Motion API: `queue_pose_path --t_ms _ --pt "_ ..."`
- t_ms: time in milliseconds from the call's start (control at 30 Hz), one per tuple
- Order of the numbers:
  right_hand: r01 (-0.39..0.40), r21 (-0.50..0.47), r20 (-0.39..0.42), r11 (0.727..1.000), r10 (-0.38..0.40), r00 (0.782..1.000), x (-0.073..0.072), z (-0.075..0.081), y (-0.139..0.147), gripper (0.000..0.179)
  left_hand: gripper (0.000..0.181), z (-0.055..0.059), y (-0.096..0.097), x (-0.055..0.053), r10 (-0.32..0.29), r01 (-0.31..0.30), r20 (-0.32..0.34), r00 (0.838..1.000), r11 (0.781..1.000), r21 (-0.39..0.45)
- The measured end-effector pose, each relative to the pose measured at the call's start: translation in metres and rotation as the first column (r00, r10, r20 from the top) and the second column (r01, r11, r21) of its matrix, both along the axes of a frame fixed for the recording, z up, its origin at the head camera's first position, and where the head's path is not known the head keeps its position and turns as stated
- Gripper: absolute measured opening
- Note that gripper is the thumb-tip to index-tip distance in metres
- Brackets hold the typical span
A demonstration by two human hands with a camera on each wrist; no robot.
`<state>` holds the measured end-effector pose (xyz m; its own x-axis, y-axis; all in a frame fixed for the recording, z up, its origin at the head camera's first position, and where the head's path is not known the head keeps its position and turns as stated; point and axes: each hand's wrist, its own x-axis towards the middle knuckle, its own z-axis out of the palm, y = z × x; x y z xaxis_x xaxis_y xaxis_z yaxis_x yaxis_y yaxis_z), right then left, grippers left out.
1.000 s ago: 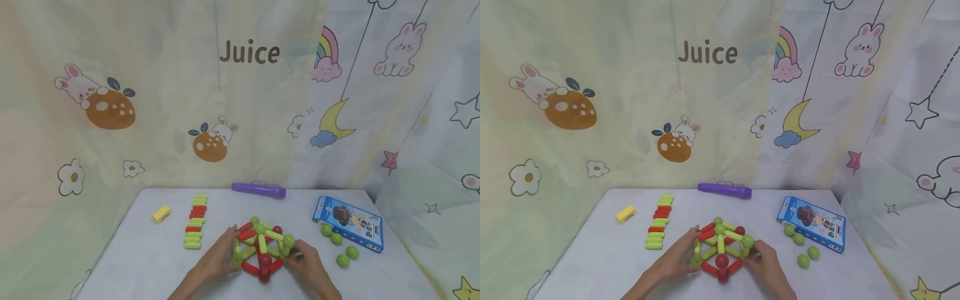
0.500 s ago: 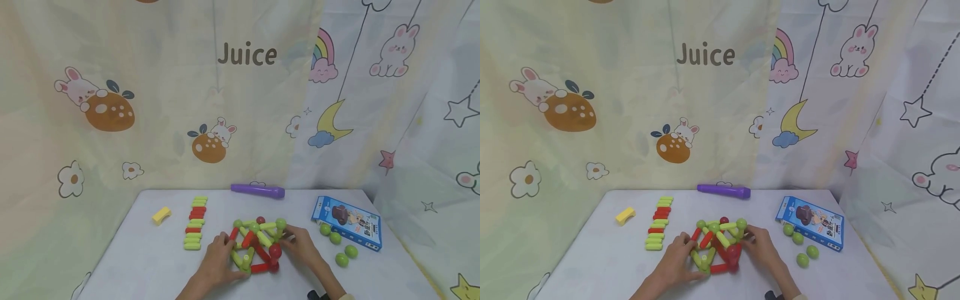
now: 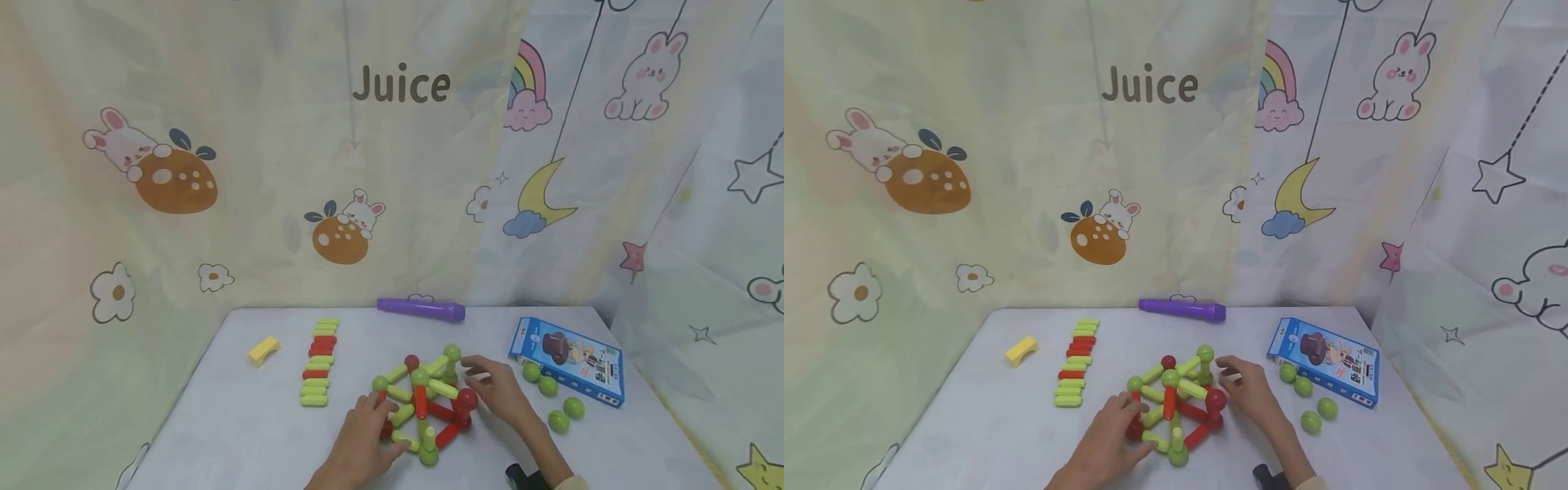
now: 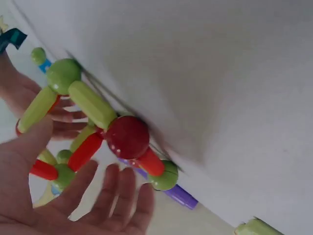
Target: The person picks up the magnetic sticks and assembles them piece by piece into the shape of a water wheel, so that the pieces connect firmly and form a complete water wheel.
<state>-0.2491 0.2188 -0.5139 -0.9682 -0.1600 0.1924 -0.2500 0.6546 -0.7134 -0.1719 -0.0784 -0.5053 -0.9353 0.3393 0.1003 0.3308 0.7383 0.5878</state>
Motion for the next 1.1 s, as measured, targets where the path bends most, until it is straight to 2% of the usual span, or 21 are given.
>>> queue_pose_path --t_ms 67,167,233,267,400,533,767,900,1100 --pt "0.039 0.031 -0.033 0.999 -0.038 0.999 0.012 0.007 0.013 0.036 0.046 0.005 0.001 0.002 -0.044 0.048 -0.029 0.999 0.988 0.144" --pt "0.125 0.117 -0.095 0.985 -0.114 0.989 0.032 0.017 0.033 0.035 0.048 0.013 0.005 0.003 -0.123 0.129 -0.039 0.992 0.939 0.319" --pt "0.189 0.192 -0.142 0.963 -0.163 0.976 0.045 0.021 0.045 0.035 0.05 0.016 0.007 0.003 -0.161 0.162 -0.034 0.986 0.911 0.38" --pt "0.217 0.227 -0.162 0.949 -0.183 0.97 0.051 0.021 0.05 0.036 0.05 0.017 0.008 0.003 -0.167 0.165 -0.028 0.985 0.904 0.394" --pt "0.28 0.329 -0.223 0.902 -0.214 0.951 0.067 0.018 0.069 0.038 0.052 0.019 0.009 0.002 -0.17 0.166 -0.028 0.985 0.894 0.416" --pt "0.29 0.375 -0.207 0.881 -0.225 0.952 0.074 0.01 0.082 0.039 0.052 0.021 0.011 0.001 -0.166 0.161 -0.026 0.986 0.895 0.416" --pt "0.274 0.418 -0.141 0.866 -0.236 0.961 0.076 -0.003 0.093 0.036 0.052 0.022 0.015 -0.001 -0.173 0.171 -0.033 0.984 0.896 0.411" --pt "0.262 0.441 -0.098 0.858 -0.244 0.965 0.075 -0.005 0.098 0.037 0.053 0.022 0.017 -0.001 -0.182 0.179 -0.033 0.983 0.893 0.413" --pt "0.248 0.46 -0.034 0.853 -0.262 0.965 0.072 -0.003 0.103 0.035 0.056 0.022 0.02 -0.001 -0.199 0.185 -0.006 0.98 0.901 0.393"
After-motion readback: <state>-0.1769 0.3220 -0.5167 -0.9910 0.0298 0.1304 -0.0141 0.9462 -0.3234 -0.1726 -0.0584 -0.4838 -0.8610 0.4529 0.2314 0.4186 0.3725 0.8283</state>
